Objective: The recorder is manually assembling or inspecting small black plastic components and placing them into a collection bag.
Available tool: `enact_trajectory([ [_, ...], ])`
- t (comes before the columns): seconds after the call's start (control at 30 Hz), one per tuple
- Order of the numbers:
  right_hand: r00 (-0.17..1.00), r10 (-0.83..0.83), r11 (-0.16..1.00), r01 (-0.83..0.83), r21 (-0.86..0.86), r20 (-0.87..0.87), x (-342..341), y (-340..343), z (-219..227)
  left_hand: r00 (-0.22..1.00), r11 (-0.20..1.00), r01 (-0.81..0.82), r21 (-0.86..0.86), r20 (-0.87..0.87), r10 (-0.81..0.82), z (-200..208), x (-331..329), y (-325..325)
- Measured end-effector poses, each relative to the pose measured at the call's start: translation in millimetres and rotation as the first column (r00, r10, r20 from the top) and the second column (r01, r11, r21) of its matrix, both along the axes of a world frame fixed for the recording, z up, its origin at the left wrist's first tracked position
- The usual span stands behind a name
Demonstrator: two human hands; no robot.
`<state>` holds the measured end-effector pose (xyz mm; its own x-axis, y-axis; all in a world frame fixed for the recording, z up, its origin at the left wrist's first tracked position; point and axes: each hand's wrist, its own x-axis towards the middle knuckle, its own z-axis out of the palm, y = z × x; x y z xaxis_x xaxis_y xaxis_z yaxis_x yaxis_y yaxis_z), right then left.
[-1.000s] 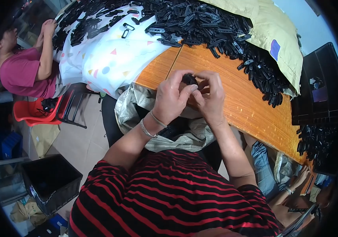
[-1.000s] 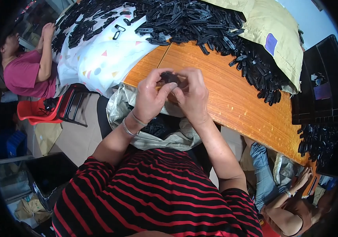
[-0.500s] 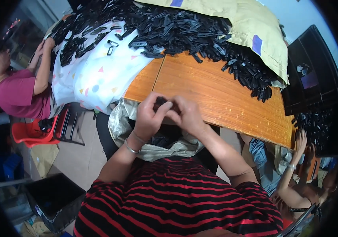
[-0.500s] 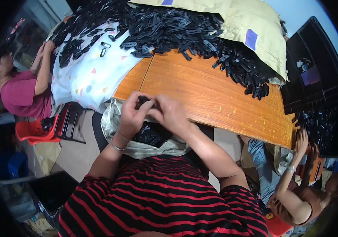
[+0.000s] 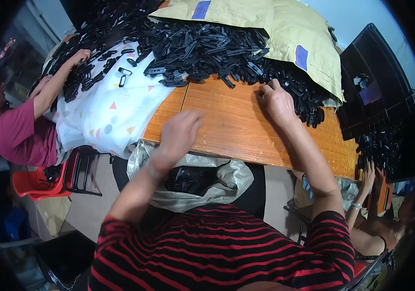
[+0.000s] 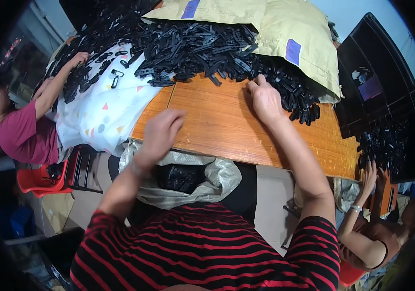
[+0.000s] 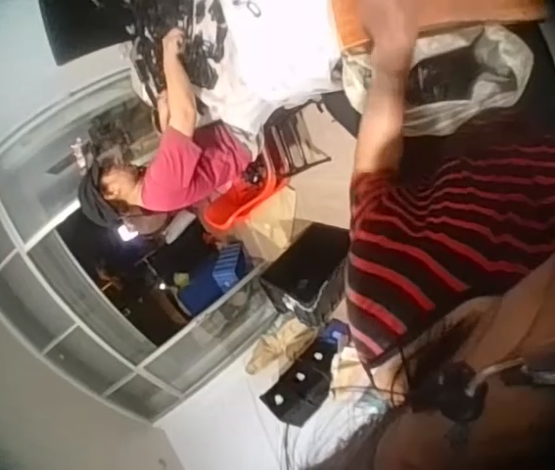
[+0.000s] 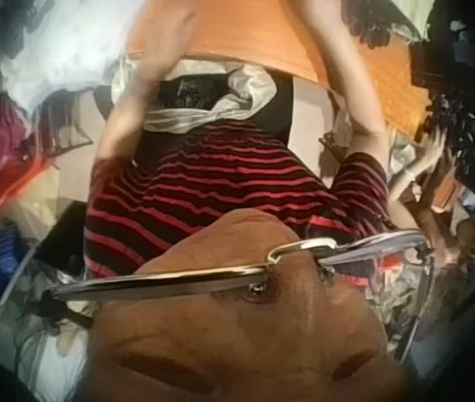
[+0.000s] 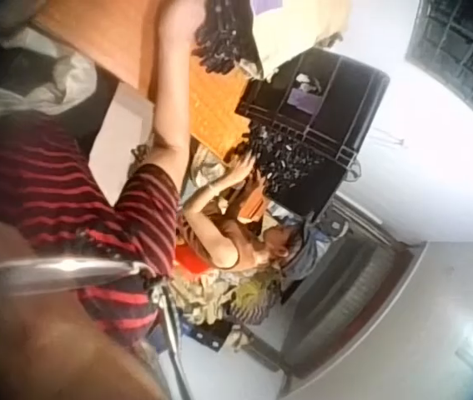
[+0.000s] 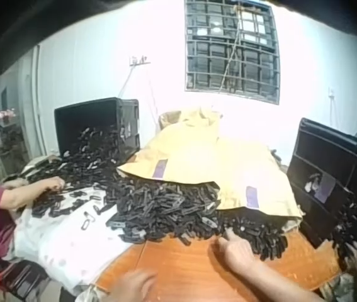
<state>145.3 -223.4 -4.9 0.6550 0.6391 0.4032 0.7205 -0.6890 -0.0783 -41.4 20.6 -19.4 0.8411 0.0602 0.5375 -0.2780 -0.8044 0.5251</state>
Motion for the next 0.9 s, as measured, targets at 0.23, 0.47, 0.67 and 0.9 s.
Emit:
enact_trajectory([
  [0.23, 0.997, 0.071, 0.968, -0.062, -0.243, 0.028, 28, 1, -4, 0.991, 0.915, 0.061, 0.399, -0.135, -0.007, -5, 141, -2],
  [0.47, 0.934, 0.294, 0.953, -0.302, -0.010, -0.204, -19, 8, 0, 1.000, 0.864, -0.007, 0.504, 0.010, 0.002, -5, 131, -6],
  [0.67, 0.863, 0.361, 0.932, -0.319, 0.175, -0.352, -45, 15, -11, 0.988, 0.964, 0.154, 0.216, -0.065, -0.143, -16, 93, -7],
  [0.9, 0.961, 0.257, 0.965, -0.249, 0.082, -0.105, -44, 18, -24, 0.994, 0.990, 0.078, 0.117, -0.079, -0.069, -18, 81, -2],
])
